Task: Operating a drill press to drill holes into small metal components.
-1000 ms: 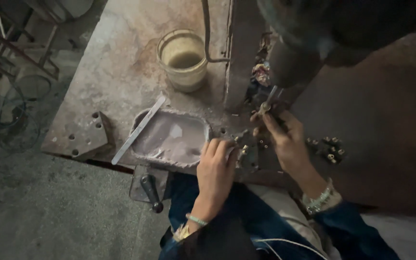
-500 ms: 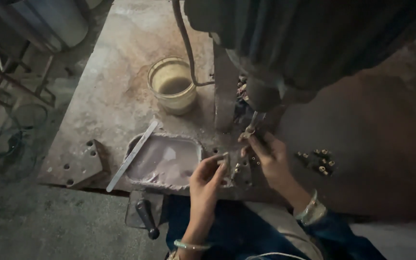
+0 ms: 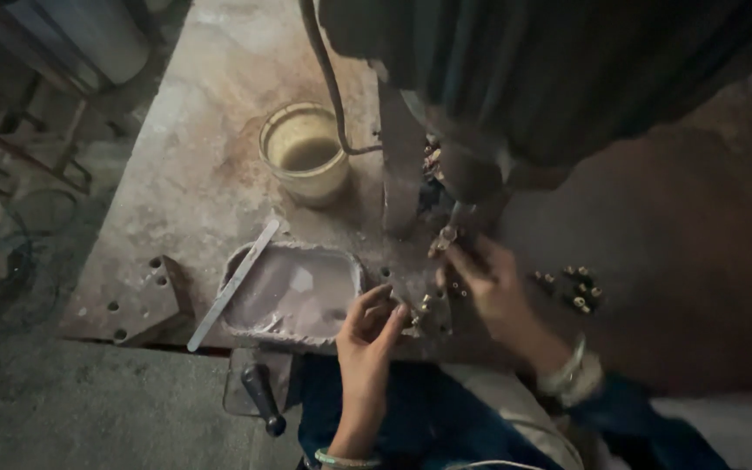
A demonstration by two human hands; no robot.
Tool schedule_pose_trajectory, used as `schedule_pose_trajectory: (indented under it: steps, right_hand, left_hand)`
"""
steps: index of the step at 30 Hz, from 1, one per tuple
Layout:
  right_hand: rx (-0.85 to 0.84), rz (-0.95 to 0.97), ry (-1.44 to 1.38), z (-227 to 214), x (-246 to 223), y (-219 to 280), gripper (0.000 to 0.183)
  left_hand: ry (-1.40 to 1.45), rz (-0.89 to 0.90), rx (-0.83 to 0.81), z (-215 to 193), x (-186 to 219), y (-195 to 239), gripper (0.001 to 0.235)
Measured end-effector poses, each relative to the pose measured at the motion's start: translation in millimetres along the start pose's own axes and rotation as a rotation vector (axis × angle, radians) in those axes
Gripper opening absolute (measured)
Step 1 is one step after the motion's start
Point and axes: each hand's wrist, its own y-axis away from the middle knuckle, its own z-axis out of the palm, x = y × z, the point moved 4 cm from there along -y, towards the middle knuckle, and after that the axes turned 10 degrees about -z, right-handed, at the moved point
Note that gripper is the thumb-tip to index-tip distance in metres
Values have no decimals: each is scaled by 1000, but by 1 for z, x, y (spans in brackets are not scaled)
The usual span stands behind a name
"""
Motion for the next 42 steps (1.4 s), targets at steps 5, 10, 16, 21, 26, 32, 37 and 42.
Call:
schedule_pose_trajectory:
  steps: [5, 10, 16, 21, 26, 32, 37, 42]
  right_hand:
    - [236, 4, 38, 9, 3, 11, 17]
    - [300, 81, 78, 10, -1, 13, 18]
    - [234, 23, 122, 10, -3, 15, 19]
    - [186, 43, 55, 1, 5, 12, 18]
    - [78, 77, 180, -36, 48, 21, 24]
    - [-54, 192, 240, -47, 74, 34, 32]
    - [8, 335, 459, -39, 46, 55, 30]
    - [-481, 483, 688, -19, 24, 62, 36]
  left_hand:
    - [91, 24, -45, 0, -8, -1, 43]
    - [98, -3, -27, -8, -17, -3, 43]
    - [101, 24, -4, -12, -20, -4, 45]
    - [111, 186, -62, 14, 37, 10, 40]
    - [-253, 835, -53, 62, 125, 65, 38]
    - [-938, 1140, 23, 41, 59, 1, 44]
    - [-1042, 597, 156, 22, 42, -13, 34]
    - [-799, 247, -247, 2, 48, -20, 20]
